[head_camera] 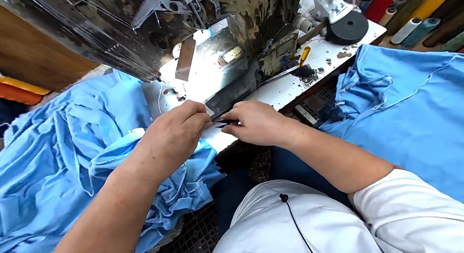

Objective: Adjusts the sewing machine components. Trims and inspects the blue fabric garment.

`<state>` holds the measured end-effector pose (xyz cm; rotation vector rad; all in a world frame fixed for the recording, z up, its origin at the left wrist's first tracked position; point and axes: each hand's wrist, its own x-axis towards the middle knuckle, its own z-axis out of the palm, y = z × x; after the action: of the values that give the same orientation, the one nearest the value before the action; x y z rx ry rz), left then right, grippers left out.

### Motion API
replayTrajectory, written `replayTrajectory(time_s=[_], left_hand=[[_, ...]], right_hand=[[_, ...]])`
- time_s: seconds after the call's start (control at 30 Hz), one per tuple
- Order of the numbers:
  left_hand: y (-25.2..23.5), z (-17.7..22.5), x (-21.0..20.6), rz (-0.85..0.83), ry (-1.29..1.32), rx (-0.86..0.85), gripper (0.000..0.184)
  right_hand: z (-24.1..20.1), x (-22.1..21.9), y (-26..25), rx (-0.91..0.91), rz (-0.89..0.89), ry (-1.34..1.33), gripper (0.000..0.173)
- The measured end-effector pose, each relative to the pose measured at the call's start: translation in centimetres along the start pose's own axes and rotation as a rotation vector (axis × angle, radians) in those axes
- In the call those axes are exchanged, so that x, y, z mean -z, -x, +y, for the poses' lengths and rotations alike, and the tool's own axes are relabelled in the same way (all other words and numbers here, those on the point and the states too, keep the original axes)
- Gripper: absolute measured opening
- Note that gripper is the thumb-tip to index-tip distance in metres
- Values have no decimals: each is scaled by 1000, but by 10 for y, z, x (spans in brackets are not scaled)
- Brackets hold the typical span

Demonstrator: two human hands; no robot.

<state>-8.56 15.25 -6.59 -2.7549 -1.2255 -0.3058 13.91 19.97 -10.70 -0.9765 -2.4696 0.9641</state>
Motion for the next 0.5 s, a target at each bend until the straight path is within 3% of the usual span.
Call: replayTrajectory(time_s=[0.23, 0.4, 0.5], left_hand=[[-4, 2, 1, -8, -12, 46, 24], [11, 4, -17, 117, 131, 387, 28], [12, 12, -32, 234, 277, 527, 25]], right_hand=[[8, -1, -16, 112, 51, -78, 21], [69, -13, -30, 96, 34, 223, 26], [116, -37, -30, 224, 164, 360, 29]])
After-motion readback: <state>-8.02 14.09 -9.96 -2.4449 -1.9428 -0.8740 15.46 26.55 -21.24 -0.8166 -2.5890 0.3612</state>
